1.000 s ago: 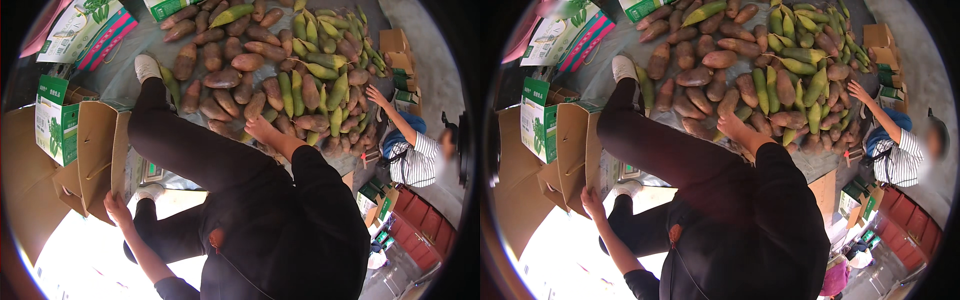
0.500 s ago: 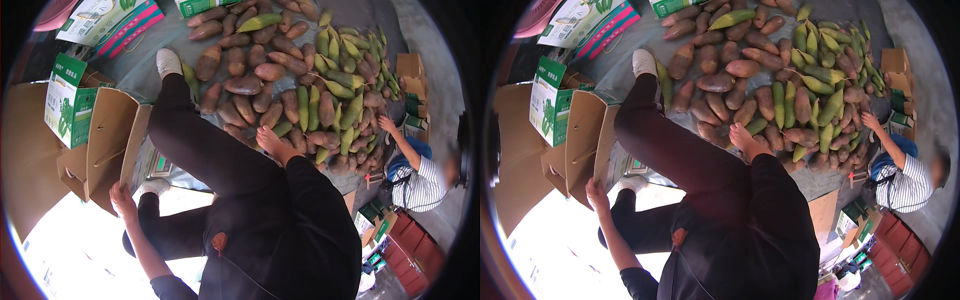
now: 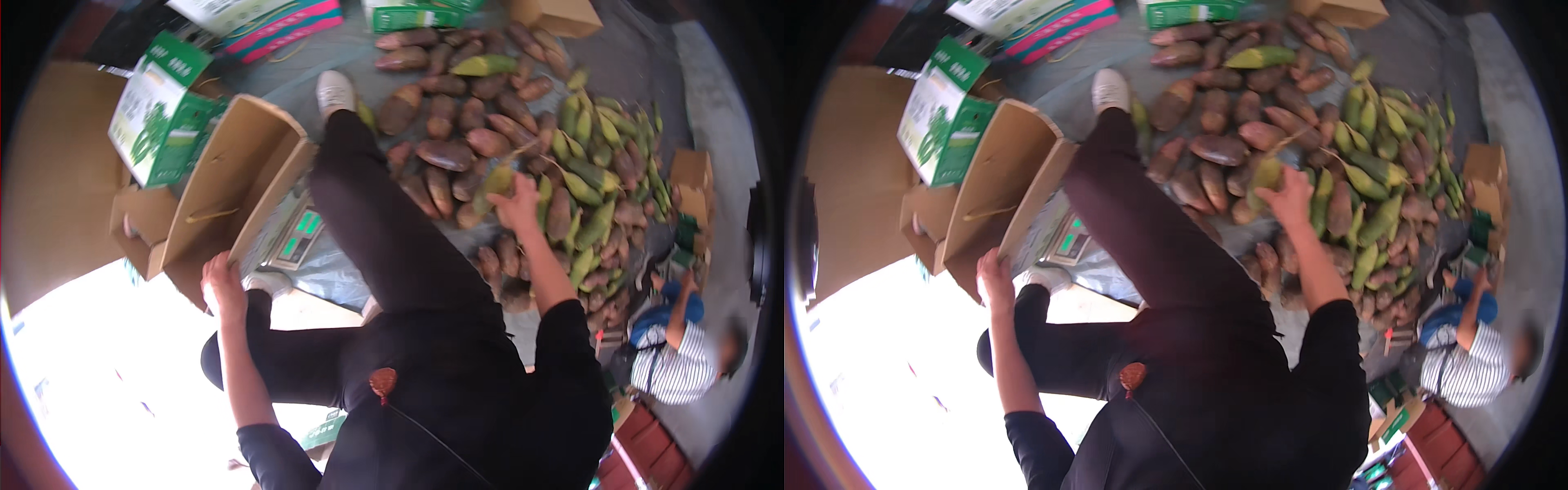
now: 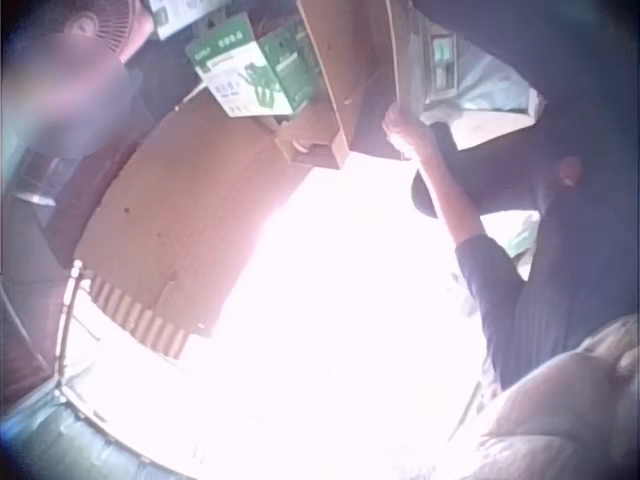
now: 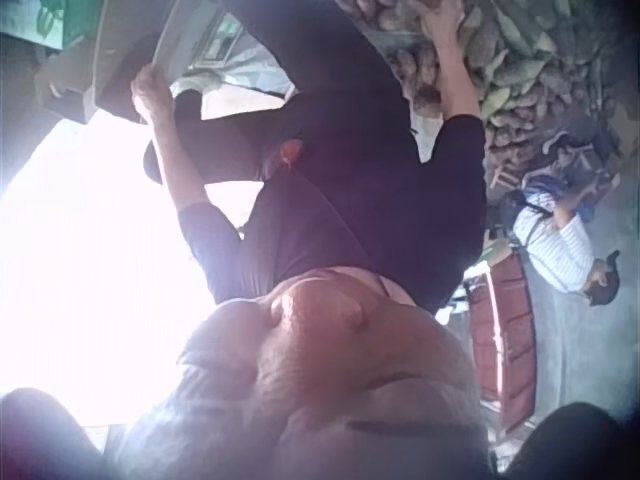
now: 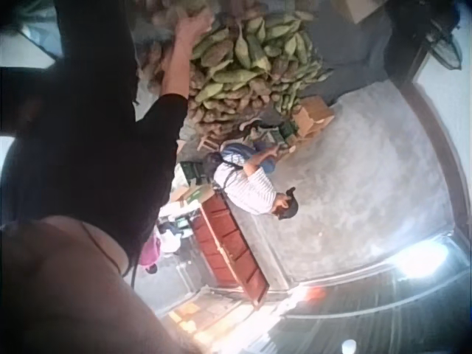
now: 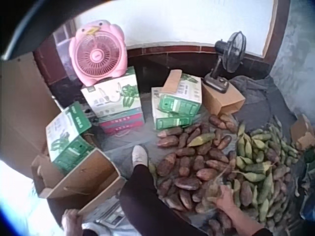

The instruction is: Sort and package fresh vegetables from a floor pile into cardboard boxes for shipping.

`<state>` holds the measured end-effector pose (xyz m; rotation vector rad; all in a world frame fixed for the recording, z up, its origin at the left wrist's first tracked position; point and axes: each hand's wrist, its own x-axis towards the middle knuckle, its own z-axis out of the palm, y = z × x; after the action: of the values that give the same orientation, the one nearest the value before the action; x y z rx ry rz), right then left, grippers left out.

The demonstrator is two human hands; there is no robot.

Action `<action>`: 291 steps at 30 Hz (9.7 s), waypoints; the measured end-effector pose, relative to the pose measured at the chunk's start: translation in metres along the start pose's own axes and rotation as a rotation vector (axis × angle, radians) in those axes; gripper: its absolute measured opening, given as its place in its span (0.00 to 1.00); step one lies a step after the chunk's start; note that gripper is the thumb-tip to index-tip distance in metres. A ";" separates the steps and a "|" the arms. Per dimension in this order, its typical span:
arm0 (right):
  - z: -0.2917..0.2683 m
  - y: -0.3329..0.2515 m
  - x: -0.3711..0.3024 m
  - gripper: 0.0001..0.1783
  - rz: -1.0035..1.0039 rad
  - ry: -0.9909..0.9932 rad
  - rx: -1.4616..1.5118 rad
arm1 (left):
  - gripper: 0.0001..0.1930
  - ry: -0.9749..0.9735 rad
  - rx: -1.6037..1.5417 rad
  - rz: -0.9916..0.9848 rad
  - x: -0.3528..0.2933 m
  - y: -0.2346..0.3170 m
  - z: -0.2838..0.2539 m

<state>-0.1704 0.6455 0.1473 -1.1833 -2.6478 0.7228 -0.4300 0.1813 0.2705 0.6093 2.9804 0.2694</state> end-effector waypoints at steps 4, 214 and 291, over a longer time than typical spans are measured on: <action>-0.056 -0.081 0.049 0.31 -0.163 0.087 0.392 | 0.10 0.004 0.007 -0.009 0.004 0.008 -0.001; 0.046 0.180 -0.059 0.12 1.403 -0.202 0.767 | 0.10 0.060 0.076 0.034 0.004 -0.021 0.018; -0.060 -0.193 0.066 0.14 -0.042 -0.422 0.919 | 0.11 0.134 0.079 0.056 0.003 -0.005 0.001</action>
<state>-0.3229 0.6052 0.2897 -0.7397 -2.0797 2.0441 -0.4344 0.1779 0.2680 0.7105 3.1189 0.2045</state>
